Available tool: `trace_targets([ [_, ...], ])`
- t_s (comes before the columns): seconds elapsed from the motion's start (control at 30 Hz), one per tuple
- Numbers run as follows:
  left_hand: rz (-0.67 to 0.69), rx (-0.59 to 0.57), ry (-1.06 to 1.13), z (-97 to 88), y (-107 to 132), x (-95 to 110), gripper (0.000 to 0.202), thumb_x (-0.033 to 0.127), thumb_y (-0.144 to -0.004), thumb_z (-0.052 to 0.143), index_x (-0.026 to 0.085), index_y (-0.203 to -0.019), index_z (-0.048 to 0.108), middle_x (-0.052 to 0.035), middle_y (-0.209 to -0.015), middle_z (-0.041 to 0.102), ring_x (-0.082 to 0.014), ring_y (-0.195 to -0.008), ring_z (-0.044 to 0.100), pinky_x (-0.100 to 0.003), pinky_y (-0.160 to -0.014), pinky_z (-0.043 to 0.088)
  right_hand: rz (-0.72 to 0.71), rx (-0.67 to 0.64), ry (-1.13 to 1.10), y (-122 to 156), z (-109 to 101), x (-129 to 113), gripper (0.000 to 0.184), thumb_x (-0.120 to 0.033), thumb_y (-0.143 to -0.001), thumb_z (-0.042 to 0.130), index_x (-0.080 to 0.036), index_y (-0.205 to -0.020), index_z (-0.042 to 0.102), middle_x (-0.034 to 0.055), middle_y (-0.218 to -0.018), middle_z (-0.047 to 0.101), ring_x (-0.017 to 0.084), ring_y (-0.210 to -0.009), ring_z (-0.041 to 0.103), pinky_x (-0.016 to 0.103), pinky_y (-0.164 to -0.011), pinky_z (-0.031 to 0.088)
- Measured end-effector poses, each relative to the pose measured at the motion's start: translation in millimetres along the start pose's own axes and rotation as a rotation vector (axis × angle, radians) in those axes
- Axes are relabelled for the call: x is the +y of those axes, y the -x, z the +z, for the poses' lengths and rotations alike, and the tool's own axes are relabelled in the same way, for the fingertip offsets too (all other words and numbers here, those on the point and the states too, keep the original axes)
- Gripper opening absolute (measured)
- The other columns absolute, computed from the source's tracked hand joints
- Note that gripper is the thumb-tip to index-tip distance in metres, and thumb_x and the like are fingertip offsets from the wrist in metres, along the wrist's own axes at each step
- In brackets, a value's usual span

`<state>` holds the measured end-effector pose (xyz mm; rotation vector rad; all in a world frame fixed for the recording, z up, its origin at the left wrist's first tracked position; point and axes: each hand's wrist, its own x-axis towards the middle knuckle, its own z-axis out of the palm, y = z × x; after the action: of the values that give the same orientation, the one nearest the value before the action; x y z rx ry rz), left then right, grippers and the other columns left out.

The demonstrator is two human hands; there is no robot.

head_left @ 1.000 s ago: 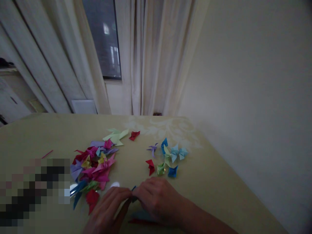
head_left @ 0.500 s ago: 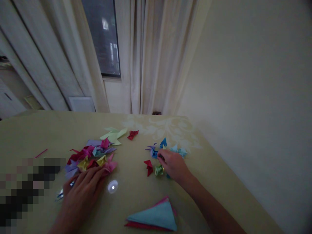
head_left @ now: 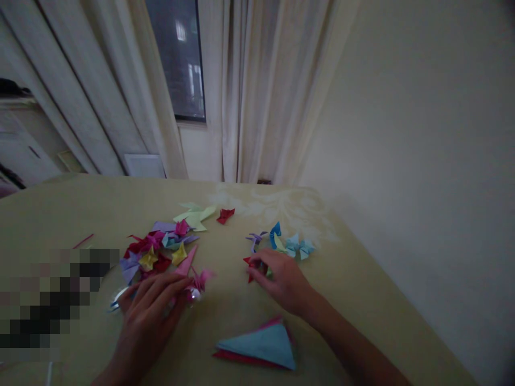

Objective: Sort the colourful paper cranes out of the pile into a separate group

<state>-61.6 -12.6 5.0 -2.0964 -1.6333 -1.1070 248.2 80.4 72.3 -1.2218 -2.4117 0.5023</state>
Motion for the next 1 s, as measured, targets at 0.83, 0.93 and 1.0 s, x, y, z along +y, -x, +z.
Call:
trace_targets([
  [0.83, -0.054, -0.197, 0.585, -4.3, 24, 48, 0.018, 0.035, -0.102, 0.062, 0.03, -0.115, 0.074, -0.0086, -0.124, 0.077, -0.0237, -0.112, 0.076, -0.03, -0.093, 0.065, -0.087, -0.195, -0.954, 20, 33, -38, 0.057, -0.026, -0.083, 0.089, -0.019, -0.134, 0.064, 0.0061, -0.116, 0.072, 0.018, -0.1, 0.072, 0.031, -0.091, 0.059],
  [0.93, -0.251, -0.176, 0.709, 5.7, 28, 52, 0.011, 0.035, -0.1, 0.067, 0.029, -0.109, 0.071, -0.0085, -0.117, 0.076, -0.023, -0.109, 0.076, -0.03, -0.089, 0.066, -0.103, -0.205, -0.927, 21, 35, -39, 0.054, -0.03, -0.083, 0.09, -0.02, -0.131, 0.068, 0.0062, -0.115, 0.073, 0.019, -0.103, 0.071, 0.033, -0.093, 0.057],
  [1.0, -0.365, -0.207, 0.857, 11.5, 31, 54, 0.023, 0.041, -0.1, 0.067, 0.03, -0.12, 0.066, -0.0098, -0.124, 0.074, -0.0244, -0.112, 0.075, -0.032, -0.088, 0.067, -0.116, -0.206, -0.924, 21, 36, -40, 0.05, -0.034, -0.084, 0.09, -0.02, -0.128, 0.07, 0.0059, -0.114, 0.074, 0.02, -0.103, 0.071, 0.033, -0.094, 0.056],
])
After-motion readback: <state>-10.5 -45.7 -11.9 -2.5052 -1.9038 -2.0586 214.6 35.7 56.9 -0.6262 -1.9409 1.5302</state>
